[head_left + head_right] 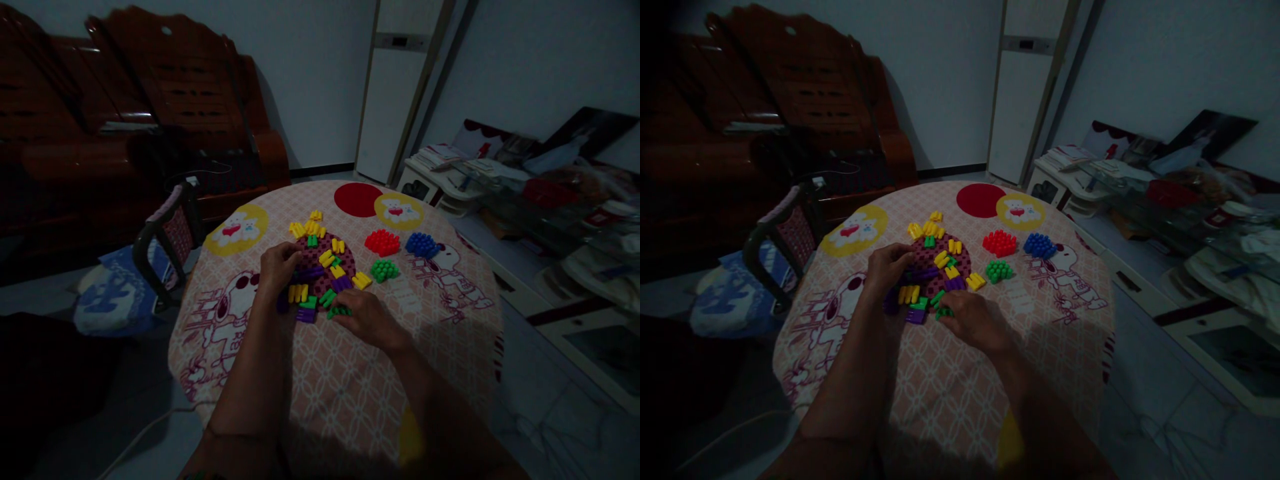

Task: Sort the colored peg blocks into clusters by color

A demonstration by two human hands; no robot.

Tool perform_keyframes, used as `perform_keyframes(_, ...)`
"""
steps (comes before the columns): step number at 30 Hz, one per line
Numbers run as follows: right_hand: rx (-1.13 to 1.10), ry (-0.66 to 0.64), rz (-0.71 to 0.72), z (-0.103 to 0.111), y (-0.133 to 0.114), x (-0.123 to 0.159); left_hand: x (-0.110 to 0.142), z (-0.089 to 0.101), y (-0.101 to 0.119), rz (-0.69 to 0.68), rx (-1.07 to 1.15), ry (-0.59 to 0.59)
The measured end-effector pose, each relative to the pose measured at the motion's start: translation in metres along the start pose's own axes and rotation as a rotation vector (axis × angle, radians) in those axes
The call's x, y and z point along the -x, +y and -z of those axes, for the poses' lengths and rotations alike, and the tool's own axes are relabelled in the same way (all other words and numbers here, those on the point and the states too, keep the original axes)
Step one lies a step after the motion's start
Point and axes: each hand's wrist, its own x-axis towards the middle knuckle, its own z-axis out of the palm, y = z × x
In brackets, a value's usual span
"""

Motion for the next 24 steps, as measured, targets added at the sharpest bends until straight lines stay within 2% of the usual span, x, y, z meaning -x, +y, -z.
perform_keyframes(3,-0.218,0.066,-0.104,0.02,0.02,0.007,0.0,0.0,-0.001,-0.011,0.003,0.004)
perform_keyframes(5,-0.293,0.061,-0.183,0.035,0.037,0.013,0.0,0.0,-0.001,-0.019,-0.005,0.008)
perform_keyframes(10,-0.124,-0.031,-0.384,0.062,0.069,0.031,0.0,-0.001,-0.001,-0.024,-0.024,0.0)
perform_keyframes(12,-0.081,-0.059,-0.399,0.068,0.076,0.036,-0.001,-0.002,-0.001,-0.03,-0.03,0.01)
perform_keyframes(15,-0.149,-0.088,-0.391,0.072,0.084,0.042,-0.002,-0.003,-0.004,-0.029,-0.03,0.017)
perform_keyframes(17,-0.242,-0.04,-0.419,0.073,0.089,0.044,-0.002,-0.004,-0.006,-0.022,-0.026,0.015)
perform_keyframes(20,-0.368,0.118,-0.507,0.075,0.096,0.046,-0.002,-0.005,-0.007,-0.02,-0.019,0.014)
perform_keyframes(22,-0.361,0.207,-0.536,0.076,0.101,0.048,-0.002,-0.005,-0.005,-0.017,-0.021,0.012)
perform_keyframes(24,-0.278,0.237,-0.529,0.078,0.106,0.051,-0.002,-0.004,-0.003,-0.015,-0.034,0.009)
